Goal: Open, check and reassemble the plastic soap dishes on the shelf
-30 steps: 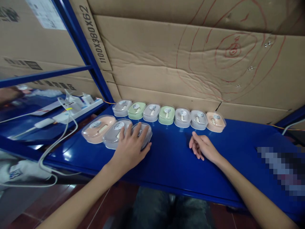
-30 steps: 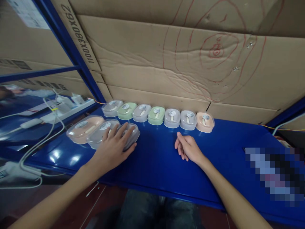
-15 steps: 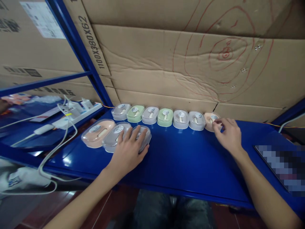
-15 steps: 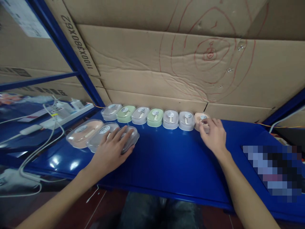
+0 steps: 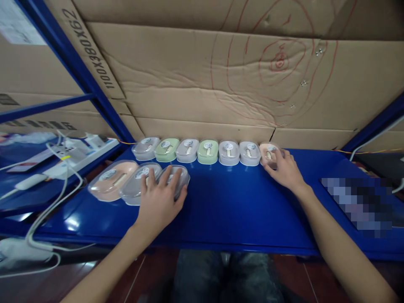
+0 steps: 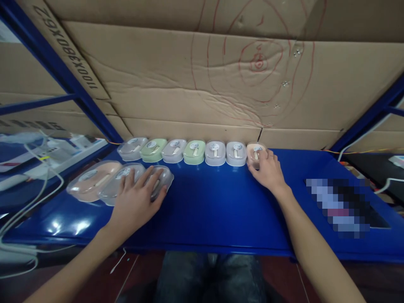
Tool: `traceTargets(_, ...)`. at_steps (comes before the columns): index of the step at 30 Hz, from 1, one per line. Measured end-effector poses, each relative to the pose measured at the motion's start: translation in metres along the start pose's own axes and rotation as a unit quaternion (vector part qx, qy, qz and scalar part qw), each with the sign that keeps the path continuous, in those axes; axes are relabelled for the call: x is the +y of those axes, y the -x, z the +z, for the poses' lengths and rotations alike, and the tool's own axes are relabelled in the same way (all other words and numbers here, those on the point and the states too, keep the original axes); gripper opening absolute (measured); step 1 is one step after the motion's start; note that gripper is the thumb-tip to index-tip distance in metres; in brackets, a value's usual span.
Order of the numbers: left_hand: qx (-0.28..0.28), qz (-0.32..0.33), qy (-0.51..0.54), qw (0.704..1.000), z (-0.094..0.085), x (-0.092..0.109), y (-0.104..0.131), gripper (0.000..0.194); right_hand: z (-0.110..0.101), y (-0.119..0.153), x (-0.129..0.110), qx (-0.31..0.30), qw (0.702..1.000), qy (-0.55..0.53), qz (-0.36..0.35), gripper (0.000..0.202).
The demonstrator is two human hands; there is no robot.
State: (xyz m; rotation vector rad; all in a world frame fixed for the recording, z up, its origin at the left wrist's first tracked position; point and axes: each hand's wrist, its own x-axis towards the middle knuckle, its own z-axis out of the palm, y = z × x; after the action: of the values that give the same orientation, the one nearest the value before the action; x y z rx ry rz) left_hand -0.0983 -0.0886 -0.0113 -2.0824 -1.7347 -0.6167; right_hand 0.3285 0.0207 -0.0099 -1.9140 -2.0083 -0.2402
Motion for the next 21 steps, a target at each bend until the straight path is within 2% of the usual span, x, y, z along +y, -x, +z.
traceTargets(5, -0.004, -0.017, -0.004, 1.0, -0.002, 0.005, -0.002, 0.052, -0.004, 0.002, -0.008, 0.013, 0.999, -0.015, 0.049, 0.066)
traceTargets(9, -0.004, -0.021, -0.004, 1.0, -0.001, 0.005, -0.003, 0.053, -0.001, 0.004, -0.01, -0.002, 0.998, -0.013, 0.069, 0.073)
traceTargets(15, 0.014, -0.009, -0.001, 1.0, 0.0, 0.002, -0.002, 0.057, -0.004, 0.005, -0.014, -0.026, 0.996, -0.005, 0.087, 0.064)
traceTargets(21, 0.001, -0.019, 0.005, 1.0, -0.001, 0.002, -0.002, 0.056, -0.009, 0.004, -0.017, -0.012, 0.994, -0.017, 0.104, 0.087)
